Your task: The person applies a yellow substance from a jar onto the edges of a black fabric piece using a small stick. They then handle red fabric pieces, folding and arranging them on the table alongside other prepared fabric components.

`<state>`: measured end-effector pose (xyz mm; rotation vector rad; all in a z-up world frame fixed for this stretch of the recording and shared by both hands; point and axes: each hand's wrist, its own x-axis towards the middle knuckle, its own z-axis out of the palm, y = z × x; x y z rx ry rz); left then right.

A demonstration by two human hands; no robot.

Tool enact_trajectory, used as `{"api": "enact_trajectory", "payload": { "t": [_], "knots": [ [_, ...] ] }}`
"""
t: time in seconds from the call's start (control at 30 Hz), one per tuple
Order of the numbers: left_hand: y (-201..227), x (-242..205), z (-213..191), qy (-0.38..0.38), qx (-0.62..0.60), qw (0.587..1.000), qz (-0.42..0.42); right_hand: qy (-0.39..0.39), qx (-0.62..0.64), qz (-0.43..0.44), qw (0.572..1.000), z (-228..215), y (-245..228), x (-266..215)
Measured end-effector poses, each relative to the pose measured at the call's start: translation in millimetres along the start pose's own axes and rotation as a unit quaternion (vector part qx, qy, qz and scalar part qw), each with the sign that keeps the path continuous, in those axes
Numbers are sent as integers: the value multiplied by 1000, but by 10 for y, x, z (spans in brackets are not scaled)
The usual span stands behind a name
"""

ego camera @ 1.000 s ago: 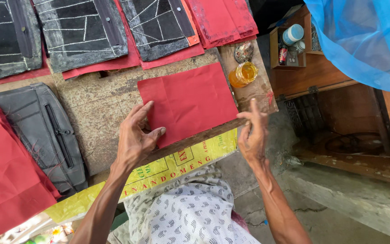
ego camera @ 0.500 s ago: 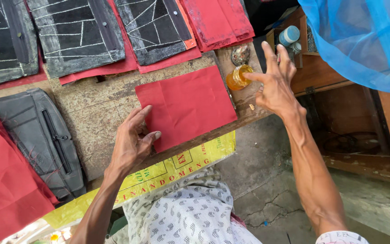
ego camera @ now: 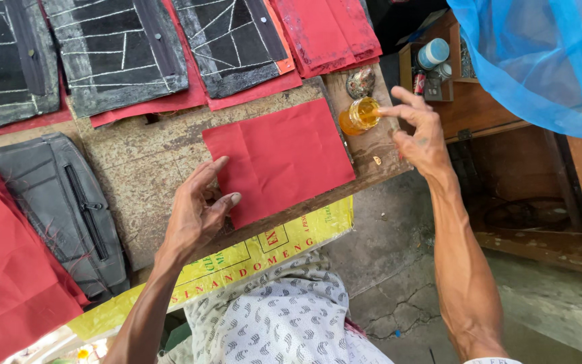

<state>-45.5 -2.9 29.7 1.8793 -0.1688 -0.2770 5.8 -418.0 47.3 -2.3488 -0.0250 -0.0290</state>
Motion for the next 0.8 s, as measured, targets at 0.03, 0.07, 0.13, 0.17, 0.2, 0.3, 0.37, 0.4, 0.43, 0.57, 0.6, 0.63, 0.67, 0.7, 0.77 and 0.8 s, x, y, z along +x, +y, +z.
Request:
{"api": "enact_trajectory", "payload": {
  "t": [0.03,0.07,0.13,0.17,0.2,0.3,0.37,0.4,0.43,0.57,0.6,0.63,0.67,0.7,0.77,0.8],
  "knots": [
    [3,13,-1,3,18,999,43,-4,18,26,1000,3,-35,-32],
    [18,22,1,-7,21,1000,7,2,-17,-2,1000,1,-77,-67],
    [66,37,-15,-23,26,997,-69,11,-85,-59,995,19,-191,-115],
    [99,41,-23,-28,41,997,-58,25,-113,-98,988,7,-258,-150],
    [131,49,-30,-32,56,997,-46,39,-141,-136,980,-27,-326,-190],
    [189,59,-54,-44,82,995,-34,141,23,-136,980,-106,-487,-471],
    [194,52,-39,-44,97,994,-26,198,163,-62,965,26,-502,-737],
    [191,51,-35,-41,107,993,-20,210,207,-8,955,202,-479,-859],
    [186,61,-39,-34,118,992,-13,221,251,43,941,367,-439,-960],
    [134,57,-48,-42,113,993,-3,-53,351,107,929,893,-243,-1436],
    [123,71,-51,-45,111,993,-11,-72,379,111,916,968,-183,-1452],
    [114,61,-51,-51,111,992,-21,-89,406,117,902,1037,-148,-1494],
    [110,38,-45,-49,109,993,-22,-106,434,123,886,1083,-129,-1535],
    [114,39,-40,-45,108,993,-20,-110,443,128,880,1104,-115,-1537],
    [122,48,-36,-36,122,992,-18,-118,461,138,869,1119,-107,-1515],
    [124,57,-31,-31,136,990,-18,-121,469,143,863,1123,-106,-1503]
  ]
}}
